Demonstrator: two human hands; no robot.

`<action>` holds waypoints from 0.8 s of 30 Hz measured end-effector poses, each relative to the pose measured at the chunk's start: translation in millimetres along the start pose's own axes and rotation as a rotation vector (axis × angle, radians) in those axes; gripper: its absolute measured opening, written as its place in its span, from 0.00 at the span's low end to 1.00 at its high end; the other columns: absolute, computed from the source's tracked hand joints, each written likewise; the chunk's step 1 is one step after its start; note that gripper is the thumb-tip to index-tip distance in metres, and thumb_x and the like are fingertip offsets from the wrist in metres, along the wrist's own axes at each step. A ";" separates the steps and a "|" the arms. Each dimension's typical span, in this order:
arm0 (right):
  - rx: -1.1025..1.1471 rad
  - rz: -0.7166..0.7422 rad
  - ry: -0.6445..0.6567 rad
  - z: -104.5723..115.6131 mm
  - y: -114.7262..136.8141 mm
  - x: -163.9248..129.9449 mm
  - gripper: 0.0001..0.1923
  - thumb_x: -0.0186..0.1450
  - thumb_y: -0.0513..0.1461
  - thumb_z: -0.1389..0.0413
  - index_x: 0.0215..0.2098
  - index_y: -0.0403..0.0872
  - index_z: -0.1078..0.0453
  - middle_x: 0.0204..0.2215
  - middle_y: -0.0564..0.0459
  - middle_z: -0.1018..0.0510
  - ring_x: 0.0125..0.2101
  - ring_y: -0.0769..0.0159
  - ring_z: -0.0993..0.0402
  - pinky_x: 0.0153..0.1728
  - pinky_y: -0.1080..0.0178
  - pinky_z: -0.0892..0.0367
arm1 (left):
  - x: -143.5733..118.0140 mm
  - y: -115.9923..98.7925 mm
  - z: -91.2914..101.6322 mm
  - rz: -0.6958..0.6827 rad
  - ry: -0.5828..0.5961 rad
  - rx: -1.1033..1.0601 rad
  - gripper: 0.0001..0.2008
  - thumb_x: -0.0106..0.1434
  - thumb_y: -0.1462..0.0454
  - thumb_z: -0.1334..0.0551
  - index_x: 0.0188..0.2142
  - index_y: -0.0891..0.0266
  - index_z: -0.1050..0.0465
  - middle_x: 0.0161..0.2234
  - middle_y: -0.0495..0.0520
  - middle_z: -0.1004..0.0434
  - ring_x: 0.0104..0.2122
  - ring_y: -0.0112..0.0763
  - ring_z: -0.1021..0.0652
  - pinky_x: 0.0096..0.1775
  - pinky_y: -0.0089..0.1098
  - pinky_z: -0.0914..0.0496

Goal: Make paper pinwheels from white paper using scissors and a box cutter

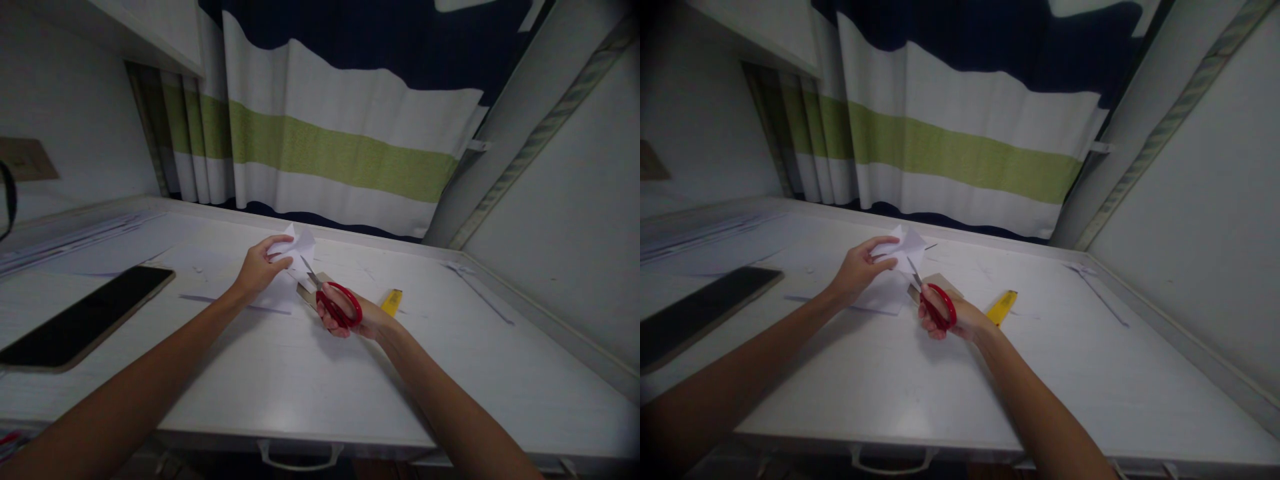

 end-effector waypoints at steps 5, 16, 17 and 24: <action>0.015 0.014 -0.005 2.9 -2.2 1.9 0.19 0.59 0.50 0.55 0.26 0.42 0.40 0.12 0.59 0.37 0.10 0.78 0.45 0.08 0.73 0.51 | 1.0 2.3 0.7 0.000 0.019 -0.021 0.18 0.47 0.69 0.40 0.41 0.65 0.33 0.37 0.52 0.29 0.26 0.22 0.28 0.30 0.23 0.32; 0.007 0.002 -0.055 3.7 -1.7 3.9 0.19 0.58 0.51 0.53 0.26 0.42 0.40 0.12 0.59 0.38 0.10 0.78 0.46 0.08 0.73 0.51 | 0.5 0.3 0.8 0.006 0.022 0.001 0.18 0.47 0.69 0.40 0.41 0.66 0.33 0.38 0.53 0.29 0.29 0.24 0.27 0.31 0.24 0.31; 0.013 0.000 -0.061 3.9 -2.1 4.3 0.18 0.58 0.51 0.53 0.26 0.43 0.40 0.12 0.59 0.38 0.10 0.78 0.45 0.08 0.73 0.51 | 0.6 0.7 1.0 0.007 0.026 -0.002 0.18 0.47 0.69 0.40 0.41 0.66 0.33 0.38 0.53 0.29 0.29 0.24 0.27 0.32 0.24 0.31; -0.024 -0.008 -0.079 3.7 -0.5 2.7 0.19 0.57 0.51 0.52 0.23 0.42 0.40 0.10 0.59 0.38 0.09 0.78 0.45 0.07 0.73 0.51 | 1.3 4.5 2.1 -0.007 0.049 -0.031 0.17 0.48 0.67 0.41 0.40 0.65 0.33 0.40 0.54 0.30 0.31 0.26 0.27 0.34 0.27 0.31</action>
Point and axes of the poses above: each hand's wrist, its own x-axis towards the middle knuckle, its own z-axis out of the back of the hand, y = z × x, the point moved 1 cm from there along x, towards the middle knuckle
